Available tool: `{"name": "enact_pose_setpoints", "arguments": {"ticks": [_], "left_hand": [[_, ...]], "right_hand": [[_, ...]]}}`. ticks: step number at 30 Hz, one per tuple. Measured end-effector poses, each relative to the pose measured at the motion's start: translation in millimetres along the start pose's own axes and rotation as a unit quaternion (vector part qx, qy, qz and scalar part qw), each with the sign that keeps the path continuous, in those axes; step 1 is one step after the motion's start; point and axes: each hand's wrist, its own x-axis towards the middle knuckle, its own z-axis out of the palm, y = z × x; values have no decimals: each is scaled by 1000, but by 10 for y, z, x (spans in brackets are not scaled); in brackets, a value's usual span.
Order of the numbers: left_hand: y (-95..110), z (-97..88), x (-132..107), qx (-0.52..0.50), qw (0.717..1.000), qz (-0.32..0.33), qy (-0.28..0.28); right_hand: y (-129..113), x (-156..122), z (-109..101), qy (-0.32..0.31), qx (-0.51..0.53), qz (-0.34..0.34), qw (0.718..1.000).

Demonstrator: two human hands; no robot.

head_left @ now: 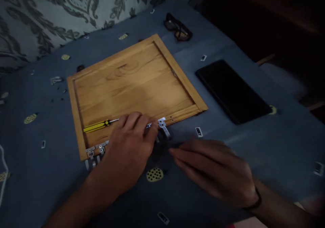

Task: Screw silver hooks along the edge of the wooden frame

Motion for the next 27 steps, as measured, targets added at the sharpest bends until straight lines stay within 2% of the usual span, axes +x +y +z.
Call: {"name": "enact_pose_setpoints", "arguments": {"ticks": [4,5,7,10,11,13,15,18,21,23,25,26,27], "left_hand": [[-5,9,-8,-2,1000,-13,-5],[-7,20,-13,-1,1000,-14,0],[-9,49,-17,1,1000,-13,11],[-7,65,5,3,999,-30,-15],[-5,56,18,5,999,-37,-38],[0,24,43,5,995,-47,-84],[4,-10,54,-5,993,-49,-108],[4,-20,37,-19,993,-49,-110],[-2,16,2,-11,993,-50,-107],[-7,42,-20,-6,995,-45,-83],[-11,55,-33,-2,998,-37,-52],[-12,55,-36,0,999,-32,-43],[-13,51,-35,2,999,-29,-41]], "right_hand": [[-68,362,-151,32,-44,-44,998],[-88,512,-170,8,-57,-34,998],[-120,871,-141,-9,-49,-80,996],[-166,1464,86,-165,-79,-93,979],[-190,1643,196,-238,-99,-95,961],[-259,1928,429,-329,-106,-115,931],[-346,2090,640,-396,-124,-135,900],[-449,2149,867,-448,-138,-140,872],[-465,2151,959,-463,-136,-141,865],[-427,2181,905,-460,-135,-136,867],[-357,2205,735,-425,-131,-122,887],[-312,2191,611,-383,-130,-110,908],[-262,2147,470,-300,-104,-83,945]]}}
